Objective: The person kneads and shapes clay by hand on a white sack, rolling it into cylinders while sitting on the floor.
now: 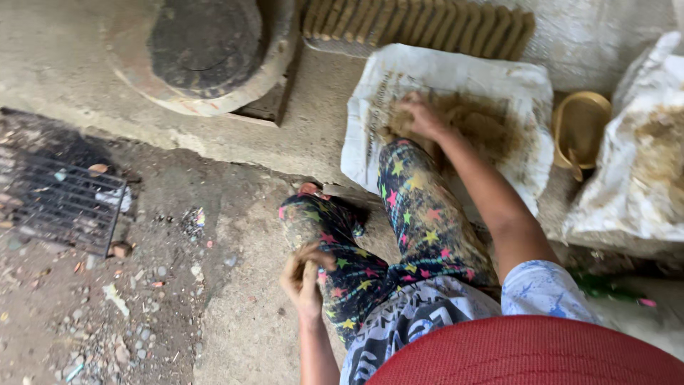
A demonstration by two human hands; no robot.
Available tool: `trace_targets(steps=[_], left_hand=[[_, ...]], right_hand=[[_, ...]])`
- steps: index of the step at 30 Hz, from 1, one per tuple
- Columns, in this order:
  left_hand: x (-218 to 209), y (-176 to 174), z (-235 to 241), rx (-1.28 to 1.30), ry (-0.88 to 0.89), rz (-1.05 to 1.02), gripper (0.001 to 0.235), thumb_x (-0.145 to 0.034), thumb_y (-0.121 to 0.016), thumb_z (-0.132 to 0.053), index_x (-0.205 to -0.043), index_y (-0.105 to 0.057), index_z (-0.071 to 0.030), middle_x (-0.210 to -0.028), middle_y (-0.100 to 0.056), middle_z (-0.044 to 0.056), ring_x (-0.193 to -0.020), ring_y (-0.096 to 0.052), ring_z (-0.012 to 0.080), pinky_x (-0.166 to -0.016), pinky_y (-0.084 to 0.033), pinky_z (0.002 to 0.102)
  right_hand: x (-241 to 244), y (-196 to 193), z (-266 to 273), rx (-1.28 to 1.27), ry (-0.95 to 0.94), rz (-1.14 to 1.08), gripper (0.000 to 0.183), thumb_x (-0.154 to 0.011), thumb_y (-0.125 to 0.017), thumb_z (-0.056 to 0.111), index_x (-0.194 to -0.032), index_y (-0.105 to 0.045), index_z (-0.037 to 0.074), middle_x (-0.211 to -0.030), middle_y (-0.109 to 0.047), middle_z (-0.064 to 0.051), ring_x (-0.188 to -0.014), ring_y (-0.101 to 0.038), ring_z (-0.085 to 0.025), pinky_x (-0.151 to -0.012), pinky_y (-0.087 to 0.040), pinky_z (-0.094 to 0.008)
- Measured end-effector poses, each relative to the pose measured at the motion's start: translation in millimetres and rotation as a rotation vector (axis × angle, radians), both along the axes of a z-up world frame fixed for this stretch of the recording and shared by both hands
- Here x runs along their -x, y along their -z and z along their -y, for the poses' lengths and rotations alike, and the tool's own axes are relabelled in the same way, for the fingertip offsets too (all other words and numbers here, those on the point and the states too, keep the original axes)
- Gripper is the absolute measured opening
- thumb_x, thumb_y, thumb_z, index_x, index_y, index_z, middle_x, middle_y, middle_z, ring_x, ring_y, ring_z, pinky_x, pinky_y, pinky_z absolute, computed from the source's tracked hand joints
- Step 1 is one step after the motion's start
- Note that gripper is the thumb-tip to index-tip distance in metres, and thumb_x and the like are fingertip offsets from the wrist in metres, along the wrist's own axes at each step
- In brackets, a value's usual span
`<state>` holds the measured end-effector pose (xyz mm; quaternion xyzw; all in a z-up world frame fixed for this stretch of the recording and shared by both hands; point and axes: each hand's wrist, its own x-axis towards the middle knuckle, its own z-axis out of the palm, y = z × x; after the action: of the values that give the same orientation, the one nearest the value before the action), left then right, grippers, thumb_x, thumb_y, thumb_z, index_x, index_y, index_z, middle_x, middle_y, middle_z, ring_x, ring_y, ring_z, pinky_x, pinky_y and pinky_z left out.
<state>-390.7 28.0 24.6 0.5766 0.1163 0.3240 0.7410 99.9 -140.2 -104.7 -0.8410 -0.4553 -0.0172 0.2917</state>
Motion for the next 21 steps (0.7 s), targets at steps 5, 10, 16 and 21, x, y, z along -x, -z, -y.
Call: trace_targets(steps=[5, 10, 16, 21], left_hand=[[-55, -21, 11, 0.005, 0.336, 0.097, 0.045, -0.102, -0.068, -0.028, -0.126, -0.062, 0.01, -0.083, -0.072, 0.013, -0.074, -0.071, 0.0193, -0.075, -0.06, 0.033], [-110, -21, 16, 0.012, 0.503, 0.017, 0.036, -0.105, -0.066, -0.02, -0.123, -0.065, 0.011, -0.082, -0.07, 0.01, -0.073, -0.068, 0.0159, -0.077, -0.056, 0.028], [-169, -16, 50, 0.117, 0.596, 0.039, 0.03, -0.106, -0.062, -0.017, -0.121, -0.065, 0.009, -0.084, -0.071, 0.01, -0.071, -0.065, 0.0125, -0.07, -0.052, 0.024], [-188, -11, 77, 0.112, 0.58, -0.037, 0.03, -0.107, -0.061, -0.018, -0.12, -0.066, 0.008, -0.084, -0.071, 0.008, -0.072, -0.065, 0.0115, -0.07, -0.052, 0.025]], right_hand=[[17, -48, 142, 0.29, 0.455, -0.051, 0.057, -0.084, -0.085, 0.021, -0.138, -0.067, 0.015, -0.133, -0.065, -0.016, -0.119, -0.063, -0.035, -0.105, -0.052, -0.047], [40, -29, 244, 0.332, 0.425, 0.057, 0.053, -0.091, -0.079, 0.012, -0.142, -0.067, 0.013, -0.132, -0.067, -0.018, -0.122, -0.064, -0.036, -0.111, -0.053, -0.044], [57, 7, 241, 0.117, 0.372, 0.179, 0.084, -0.069, -0.088, 0.016, -0.148, -0.057, 0.01, -0.152, -0.054, -0.021, -0.139, -0.052, -0.041, -0.114, -0.047, -0.045], [80, 48, 241, 0.024, 0.547, 0.019, 0.075, -0.08, -0.086, 0.012, -0.148, -0.054, 0.004, -0.152, -0.051, -0.023, -0.141, -0.047, -0.043, -0.116, -0.044, -0.048]])
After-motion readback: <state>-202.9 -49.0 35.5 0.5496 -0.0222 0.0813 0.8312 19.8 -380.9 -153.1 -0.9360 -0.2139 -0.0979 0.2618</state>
